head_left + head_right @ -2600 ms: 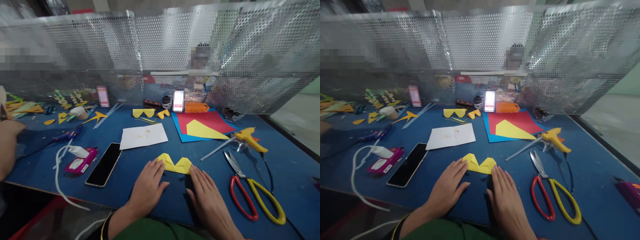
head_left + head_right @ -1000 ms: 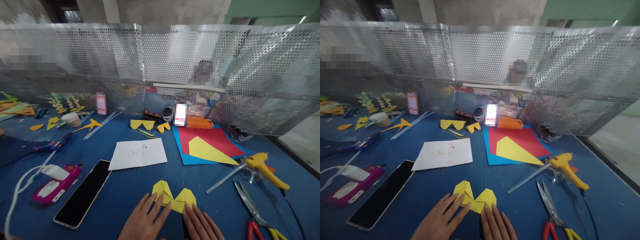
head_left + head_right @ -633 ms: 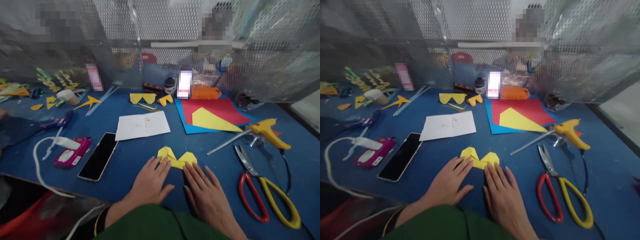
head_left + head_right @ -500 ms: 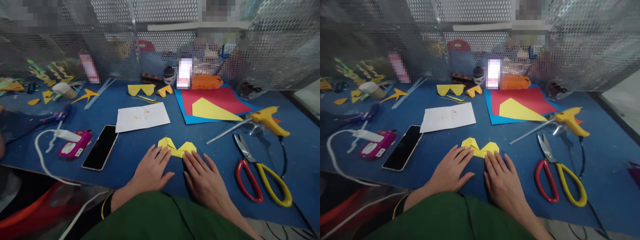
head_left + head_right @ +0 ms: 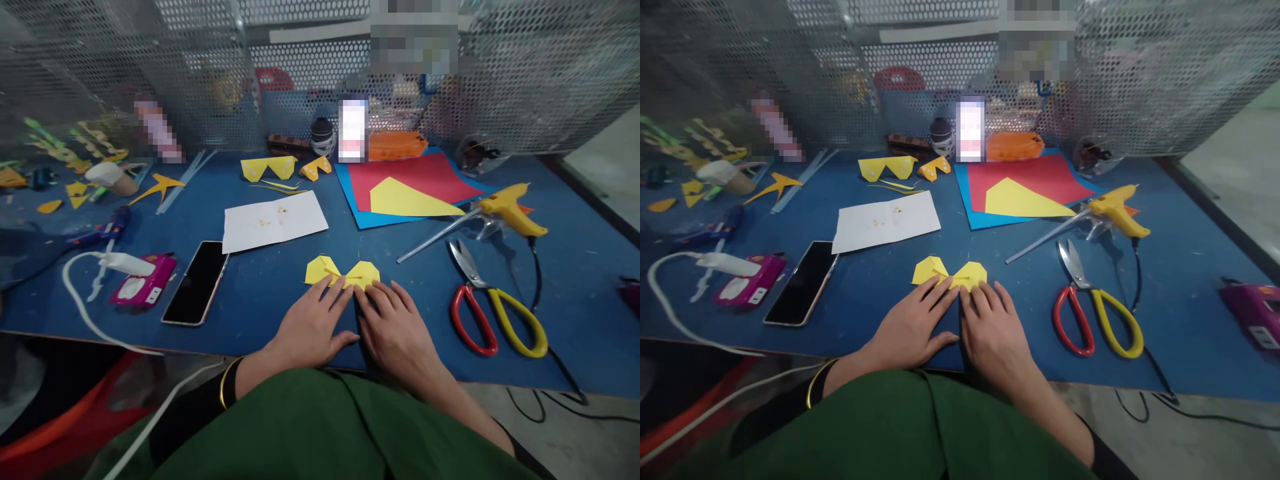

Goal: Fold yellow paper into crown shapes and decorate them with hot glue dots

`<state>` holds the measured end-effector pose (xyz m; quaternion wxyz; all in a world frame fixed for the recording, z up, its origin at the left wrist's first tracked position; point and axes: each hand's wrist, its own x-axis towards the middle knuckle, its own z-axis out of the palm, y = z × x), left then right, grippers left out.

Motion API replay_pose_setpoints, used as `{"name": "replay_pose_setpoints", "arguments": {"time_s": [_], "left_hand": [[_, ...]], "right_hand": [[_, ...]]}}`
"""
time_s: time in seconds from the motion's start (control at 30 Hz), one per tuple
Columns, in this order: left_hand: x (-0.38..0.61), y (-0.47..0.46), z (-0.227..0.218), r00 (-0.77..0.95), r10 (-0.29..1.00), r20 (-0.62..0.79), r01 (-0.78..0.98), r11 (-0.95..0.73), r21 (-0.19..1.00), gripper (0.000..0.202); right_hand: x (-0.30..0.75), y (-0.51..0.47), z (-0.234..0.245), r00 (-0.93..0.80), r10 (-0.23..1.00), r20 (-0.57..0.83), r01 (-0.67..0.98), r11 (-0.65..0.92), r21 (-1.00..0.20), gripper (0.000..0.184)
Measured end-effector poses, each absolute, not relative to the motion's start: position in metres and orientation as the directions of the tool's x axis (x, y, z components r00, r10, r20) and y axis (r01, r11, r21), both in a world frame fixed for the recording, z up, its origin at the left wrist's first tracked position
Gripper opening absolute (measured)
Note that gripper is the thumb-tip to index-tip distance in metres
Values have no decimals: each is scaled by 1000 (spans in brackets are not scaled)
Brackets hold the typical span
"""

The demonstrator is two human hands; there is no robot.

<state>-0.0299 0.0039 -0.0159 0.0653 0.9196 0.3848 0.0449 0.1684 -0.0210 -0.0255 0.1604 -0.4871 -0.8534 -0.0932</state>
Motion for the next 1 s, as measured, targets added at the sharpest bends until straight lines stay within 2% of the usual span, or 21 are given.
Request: {"name": "replay_pose_setpoints", "arguments": {"time_s": [0.23, 0.43, 0.53, 0.67, 0.87, 1.0], "left_hand": [[-29, 4, -18, 681, 731, 40, 721, -679, 138, 76], [-30, 5, -18, 699, 714, 28, 709, -698, 105, 75], [-30, 6, -19, 708, 706, 28, 699, -705, 118, 75], [-30, 7, -17, 706, 708, 36, 698, -703, 136, 76], [-30, 6, -16, 705, 707, 50, 694, -703, 157, 71], [-30, 6, -18, 700, 712, 46, 699, -697, 156, 70]], "right_hand": [[180, -31, -27, -315, 817, 484, 899, 420, -123, 45], [182, -35, -29, -371, 795, 480, 893, 447, -49, 45], [178, -34, -29, -394, 786, 477, 891, 453, -10, 51], [178, -34, -29, -392, 797, 460, 890, 456, -32, 59], [180, -34, -27, -379, 804, 458, 895, 444, -40, 44], [175, -33, -25, -389, 800, 456, 888, 457, -43, 45]]}}
